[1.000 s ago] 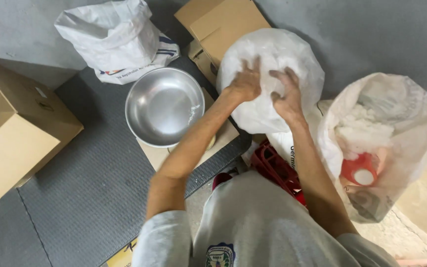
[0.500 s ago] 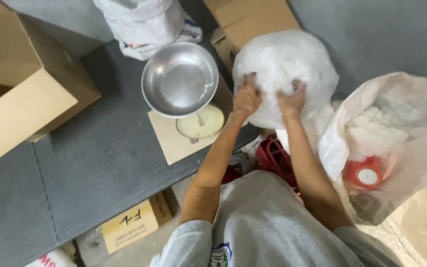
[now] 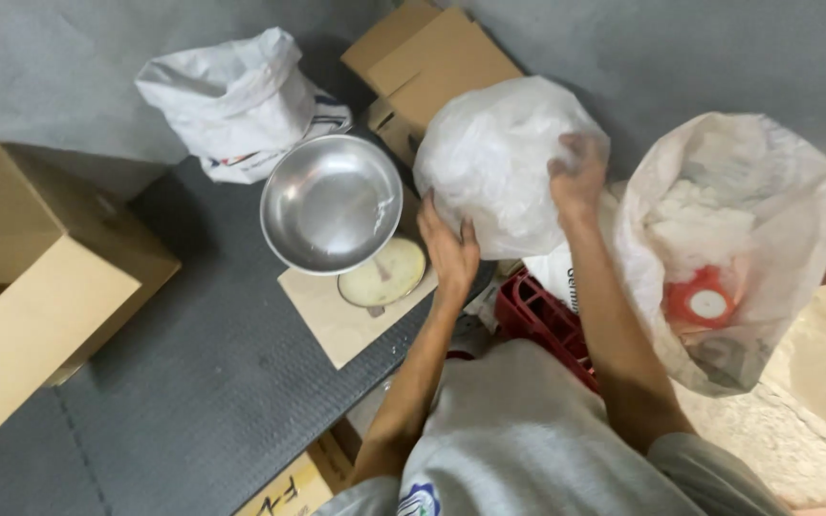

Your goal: Scooping white powdery substance from a large sack, weighing it in a bowl on a mechanical scale, and transferring it into plastic bags.

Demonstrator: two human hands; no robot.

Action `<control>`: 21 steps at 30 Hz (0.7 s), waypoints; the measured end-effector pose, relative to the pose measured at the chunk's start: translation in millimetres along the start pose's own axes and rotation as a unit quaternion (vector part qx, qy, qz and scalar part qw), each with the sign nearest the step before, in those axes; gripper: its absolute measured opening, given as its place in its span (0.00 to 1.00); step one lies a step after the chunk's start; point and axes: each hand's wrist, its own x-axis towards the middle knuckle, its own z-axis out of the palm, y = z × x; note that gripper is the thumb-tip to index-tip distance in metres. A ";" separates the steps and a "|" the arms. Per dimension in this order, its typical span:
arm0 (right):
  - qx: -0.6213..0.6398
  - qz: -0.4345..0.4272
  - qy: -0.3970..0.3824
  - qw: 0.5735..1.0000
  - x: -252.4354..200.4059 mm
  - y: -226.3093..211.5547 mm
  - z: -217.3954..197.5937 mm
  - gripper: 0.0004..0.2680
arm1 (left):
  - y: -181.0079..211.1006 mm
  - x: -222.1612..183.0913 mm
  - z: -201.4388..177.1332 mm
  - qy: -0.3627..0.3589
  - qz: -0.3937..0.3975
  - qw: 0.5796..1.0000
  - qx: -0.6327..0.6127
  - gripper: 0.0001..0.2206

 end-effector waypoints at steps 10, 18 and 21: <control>-0.012 -0.043 0.066 0.997 -35.9 8.8 3.6 0.11 | -12.2 -11.1 13.1 -0.234 0.276 0.925 0.116 0.37; 0.245 0.201 0.151 0.936 -19.7 -63.4 -44.6 0.14 | -82.0 44.9 44.1 -0.223 0.042 0.971 0.070 0.38; 0.346 0.248 0.128 0.896 -23.4 -78.4 -45.9 0.15 | -47.2 35.5 28.2 -0.256 -0.040 0.966 -0.016 0.31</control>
